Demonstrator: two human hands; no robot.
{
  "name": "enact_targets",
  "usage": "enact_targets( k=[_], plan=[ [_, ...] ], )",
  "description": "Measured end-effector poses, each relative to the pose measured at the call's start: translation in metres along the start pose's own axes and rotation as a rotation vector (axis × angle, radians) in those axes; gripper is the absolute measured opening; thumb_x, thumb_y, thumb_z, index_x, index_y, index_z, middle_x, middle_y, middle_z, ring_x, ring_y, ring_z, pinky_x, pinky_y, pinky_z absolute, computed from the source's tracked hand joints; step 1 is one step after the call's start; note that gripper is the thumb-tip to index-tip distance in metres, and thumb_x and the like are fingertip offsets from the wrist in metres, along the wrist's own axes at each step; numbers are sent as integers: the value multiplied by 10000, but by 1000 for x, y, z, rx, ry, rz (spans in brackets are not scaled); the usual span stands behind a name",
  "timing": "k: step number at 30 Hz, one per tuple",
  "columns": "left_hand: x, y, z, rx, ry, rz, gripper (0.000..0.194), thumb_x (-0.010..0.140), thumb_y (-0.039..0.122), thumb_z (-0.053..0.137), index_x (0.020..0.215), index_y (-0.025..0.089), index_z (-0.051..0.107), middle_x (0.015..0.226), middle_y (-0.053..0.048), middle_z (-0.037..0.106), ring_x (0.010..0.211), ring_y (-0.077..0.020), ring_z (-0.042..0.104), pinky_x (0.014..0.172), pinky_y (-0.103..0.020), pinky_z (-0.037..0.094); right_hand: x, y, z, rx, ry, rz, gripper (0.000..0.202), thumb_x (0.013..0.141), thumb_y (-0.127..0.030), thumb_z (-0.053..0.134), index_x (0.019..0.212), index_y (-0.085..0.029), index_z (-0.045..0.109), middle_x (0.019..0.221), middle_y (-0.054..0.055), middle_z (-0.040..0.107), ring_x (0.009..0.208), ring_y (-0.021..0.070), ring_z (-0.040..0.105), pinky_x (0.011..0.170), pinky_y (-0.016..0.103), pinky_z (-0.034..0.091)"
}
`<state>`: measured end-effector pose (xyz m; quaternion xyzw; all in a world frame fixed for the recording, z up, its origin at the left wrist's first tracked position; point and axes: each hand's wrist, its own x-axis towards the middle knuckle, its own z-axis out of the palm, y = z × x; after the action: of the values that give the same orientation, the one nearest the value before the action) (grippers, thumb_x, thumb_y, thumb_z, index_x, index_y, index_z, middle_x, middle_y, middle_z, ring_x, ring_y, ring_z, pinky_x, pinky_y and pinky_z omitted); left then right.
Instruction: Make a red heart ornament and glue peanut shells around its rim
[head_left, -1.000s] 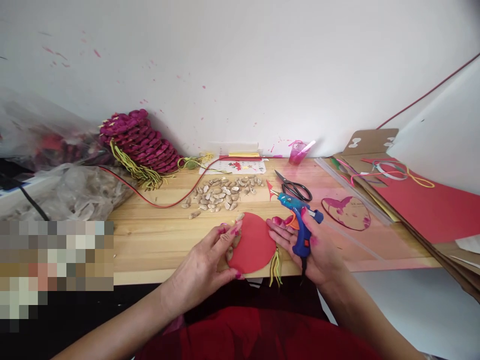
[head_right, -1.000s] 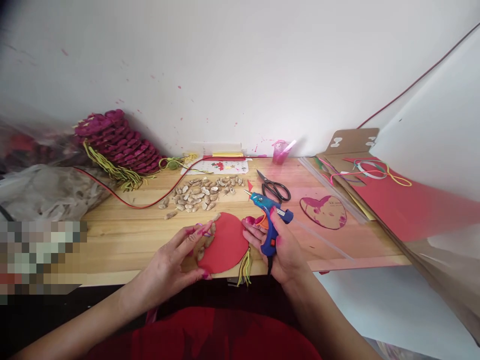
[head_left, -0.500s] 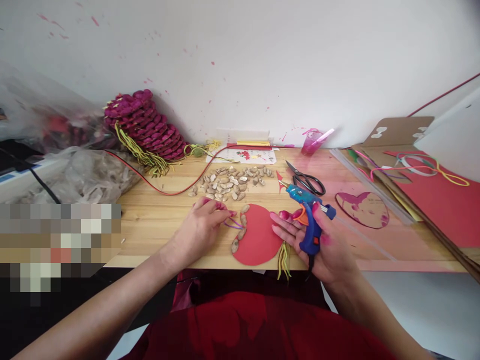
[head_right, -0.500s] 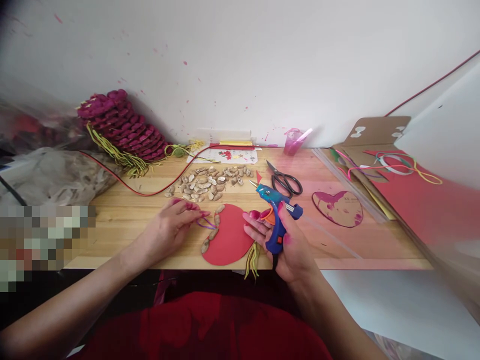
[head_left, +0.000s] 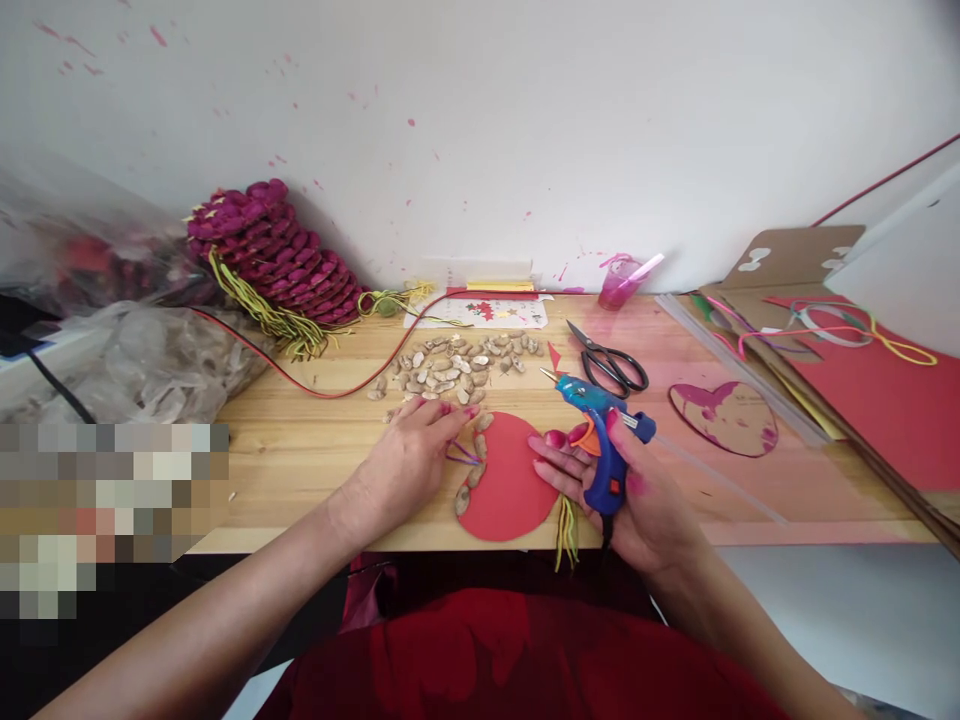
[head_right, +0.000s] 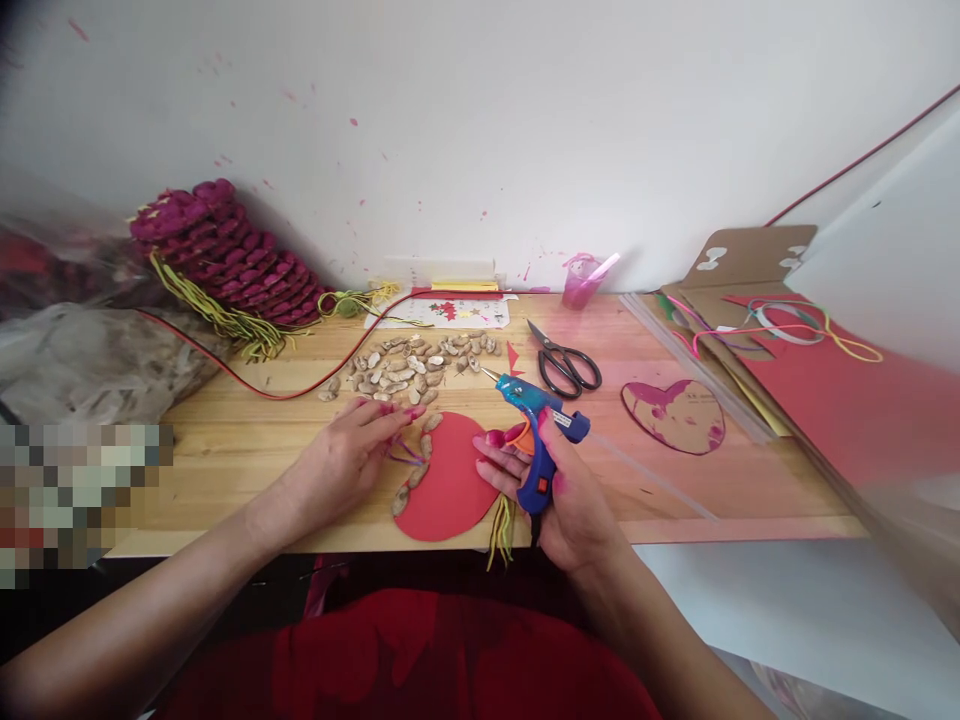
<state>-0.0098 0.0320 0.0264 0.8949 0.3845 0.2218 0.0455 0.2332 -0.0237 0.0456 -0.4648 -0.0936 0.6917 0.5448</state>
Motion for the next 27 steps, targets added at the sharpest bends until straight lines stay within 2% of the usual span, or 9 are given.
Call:
enact_targets(
  k=[6, 12, 15, 18, 21, 23, 25, 27],
  plan=[
    [8, 0, 5, -1, -27, 15, 388, 950, 50, 419, 1188, 181, 697, 971, -97, 666, 887, -228, 538, 848, -409, 482, 1, 1, 0, 6, -11, -21, 342, 987, -416, 490, 875, -158, 685, 979, 163, 785, 1083, 321, 721, 919, 430, 598],
    [11, 9, 0, 171, -188, -50, 415, 936, 78, 491, 1246, 289, 667, 1097, -82, 666, 1045, -284, 527, 864, -477, 457, 1, 2, -1, 23, 9, -14, 267, 960, -409, 555, 955, -182, 695, 958, 125, 790, 1060, 307, 733, 920, 438, 601],
    [15, 17, -4, 232, -268, -65, 372, 943, 129, 517, 1257, 273, 658, 1113, -91, 653, 1089, -305, 522, 874, -498, 462, 2, 3, -3, 9, 6, 0, 297, 945, -430, 576, 872, -167, 692, 953, 153, 791, 1063, 305, 732, 926, 425, 596],
    [18, 19, -5, 243, -296, -74, 343, 948, 152, 516, 1240, 250, 669, 1083, -99, 657, 1099, -316, 523, 862, -496, 467, 3, 3, -5, 8, -15, 4, 292, 919, -448, 618, 866, -170, 690, 961, 151, 792, 1067, 303, 731, 939, 433, 587],
    [20, 10, -7, 172, -249, -68, 352, 939, 124, 513, 1179, 297, 703, 1085, -77, 667, 1064, -280, 545, 871, -460, 461, 3, 2, -6, 9, -45, -6, 265, 897, -431, 656, 914, -170, 694, 974, 146, 792, 1074, 306, 727, 954, 449, 576],
    [24, -3, -15, 145, -158, -92, 347, 927, 111, 516, 1127, 302, 726, 1091, -67, 678, 1022, -254, 568, 874, -433, 455, 2, 1, -6, 3, -56, -3, 266, 906, -413, 644, 928, -152, 695, 1004, 173, 787, 1085, 314, 722, 955, 446, 577],
    [32, -16, -31, 184, -59, -181, 285, 927, 167, 536, 1125, 247, 725, 1067, -86, 693, 969, -251, 595, 839, -412, 459, 2, -1, -5, -4, -46, 5, 279, 920, -402, 619, 928, -134, 696, 1036, 208, 776, 1089, 323, 719, 938, 433, 588],
    [44, -28, -51, 281, -12, -270, 273, 957, 291, 509, 933, 192, 762, 899, -102, 705, 874, -264, 607, 813, -417, 458, 3, -3, -3, 2, -21, 6, 280, 924, -390, 608, 938, -126, 698, 1049, 223, 770, 1085, 334, 718, 914, 428, 601]
  ],
)
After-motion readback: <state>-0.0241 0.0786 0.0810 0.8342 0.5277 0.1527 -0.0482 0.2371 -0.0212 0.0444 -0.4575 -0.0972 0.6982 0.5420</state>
